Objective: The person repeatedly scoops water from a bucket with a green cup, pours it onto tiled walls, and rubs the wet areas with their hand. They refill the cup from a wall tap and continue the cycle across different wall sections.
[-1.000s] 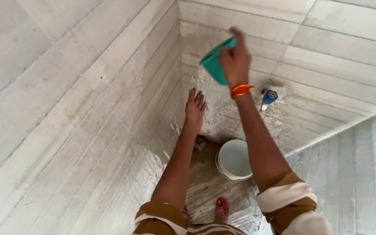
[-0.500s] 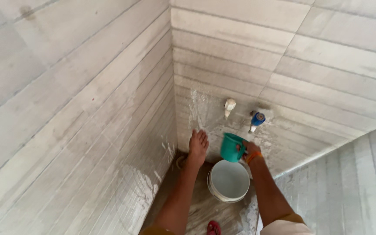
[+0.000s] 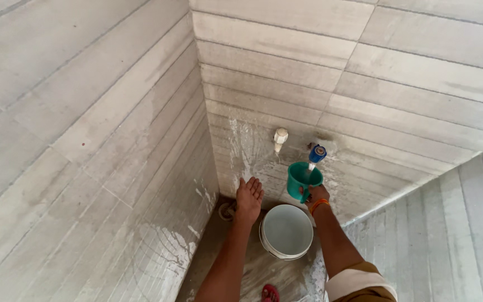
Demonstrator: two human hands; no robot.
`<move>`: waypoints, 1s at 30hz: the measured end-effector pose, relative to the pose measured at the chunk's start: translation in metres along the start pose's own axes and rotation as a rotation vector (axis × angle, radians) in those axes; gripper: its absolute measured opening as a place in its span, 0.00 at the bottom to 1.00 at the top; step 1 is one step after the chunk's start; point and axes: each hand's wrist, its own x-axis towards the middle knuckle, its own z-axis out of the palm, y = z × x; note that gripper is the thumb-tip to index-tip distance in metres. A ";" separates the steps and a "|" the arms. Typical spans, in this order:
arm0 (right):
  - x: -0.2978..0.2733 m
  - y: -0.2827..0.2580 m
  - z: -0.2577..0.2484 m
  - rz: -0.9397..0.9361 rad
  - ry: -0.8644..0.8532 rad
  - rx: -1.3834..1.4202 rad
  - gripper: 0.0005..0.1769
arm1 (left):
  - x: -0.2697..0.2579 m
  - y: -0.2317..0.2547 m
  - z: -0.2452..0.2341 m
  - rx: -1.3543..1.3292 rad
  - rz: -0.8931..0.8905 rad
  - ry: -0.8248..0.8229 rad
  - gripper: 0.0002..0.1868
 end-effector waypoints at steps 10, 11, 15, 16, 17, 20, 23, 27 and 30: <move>0.001 0.015 -0.005 -0.100 0.035 0.025 0.39 | 0.016 -0.010 0.010 0.011 -0.032 -0.034 0.38; 0.002 0.017 -0.006 -0.106 0.047 0.030 0.39 | 0.019 -0.013 0.011 0.011 -0.038 -0.033 0.38; -0.003 0.025 -0.009 -0.143 0.005 0.120 0.40 | 0.023 -0.026 0.012 0.035 -0.065 -0.039 0.38; -0.006 0.026 -0.009 -0.151 0.015 0.091 0.40 | 0.024 -0.028 0.013 0.040 -0.071 -0.049 0.38; -0.010 0.025 -0.010 -0.158 0.025 0.061 0.40 | 0.025 -0.029 0.016 0.045 -0.076 -0.059 0.38; -0.024 0.021 -0.012 -0.128 0.042 0.011 0.38 | 0.021 -0.034 0.020 0.058 -0.094 -0.069 0.38; -0.033 0.019 -0.013 -0.162 0.033 -0.001 0.37 | 0.017 -0.037 0.025 0.071 -0.097 -0.081 0.37; -0.038 0.021 -0.013 -0.198 -0.008 0.040 0.37 | 0.015 -0.043 0.031 0.057 -0.125 -0.066 0.37; -0.041 0.023 -0.014 -0.232 -0.031 0.064 0.36 | 0.016 -0.048 0.032 0.055 -0.147 -0.054 0.37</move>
